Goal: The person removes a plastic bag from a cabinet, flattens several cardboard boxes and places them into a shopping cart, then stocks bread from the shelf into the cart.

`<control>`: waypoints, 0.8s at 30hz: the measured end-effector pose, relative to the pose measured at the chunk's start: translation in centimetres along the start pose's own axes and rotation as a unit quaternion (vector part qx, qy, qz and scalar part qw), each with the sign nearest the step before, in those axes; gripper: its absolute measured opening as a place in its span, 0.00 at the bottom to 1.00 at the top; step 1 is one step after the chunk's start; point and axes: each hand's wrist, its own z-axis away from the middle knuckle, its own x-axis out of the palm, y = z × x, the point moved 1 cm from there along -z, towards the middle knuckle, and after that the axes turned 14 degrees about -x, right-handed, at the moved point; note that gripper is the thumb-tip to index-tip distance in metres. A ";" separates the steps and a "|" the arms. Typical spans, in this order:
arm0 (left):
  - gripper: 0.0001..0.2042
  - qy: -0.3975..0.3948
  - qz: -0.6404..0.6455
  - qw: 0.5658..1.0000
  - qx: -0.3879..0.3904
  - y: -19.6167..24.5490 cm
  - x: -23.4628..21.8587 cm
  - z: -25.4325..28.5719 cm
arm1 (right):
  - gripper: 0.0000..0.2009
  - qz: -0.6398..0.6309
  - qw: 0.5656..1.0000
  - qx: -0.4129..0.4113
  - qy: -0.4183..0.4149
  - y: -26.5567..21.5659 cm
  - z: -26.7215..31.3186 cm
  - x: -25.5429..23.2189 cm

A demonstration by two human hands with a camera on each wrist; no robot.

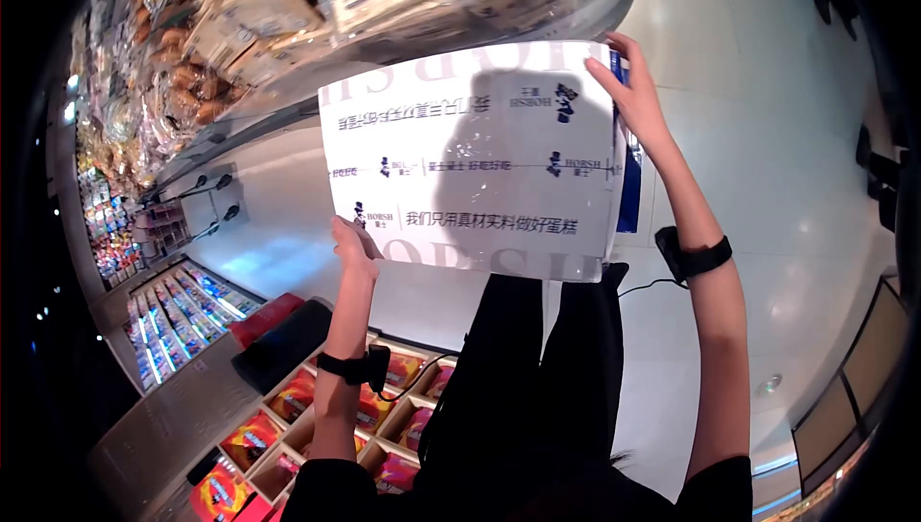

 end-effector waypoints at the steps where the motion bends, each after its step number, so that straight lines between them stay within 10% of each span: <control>1: 0.29 0.002 -0.032 0.999 -0.038 0.4 0.2 1.3 | 0.30 0.043 0.999 -0.011 0.009 -0.7 0.8 -0.4; 9: 0.33 -0.239 -0.134 0.962 -0.014 1.7 -3.8 4.5 | 0.19 0.299 0.949 0.101 0.025 -9.9 21.7 -1.2; 14: 0.20 -0.344 -0.020 0.932 0.108 7.7 -16.7 0.6 | 0.13 0.368 0.920 0.102 -0.091 -17.0 29.8 4.0; 19: 0.10 -0.178 0.112 0.967 0.142 10.5 -34.0 -4.7 | 0.06 0.275 0.953 0.089 -0.094 -19.8 26.0 16.3; 24: 0.08 -0.087 0.104 0.989 0.062 4.8 -40.3 -13.0 | 0.10 0.257 0.949 0.019 -0.180 -21.0 19.0 28.5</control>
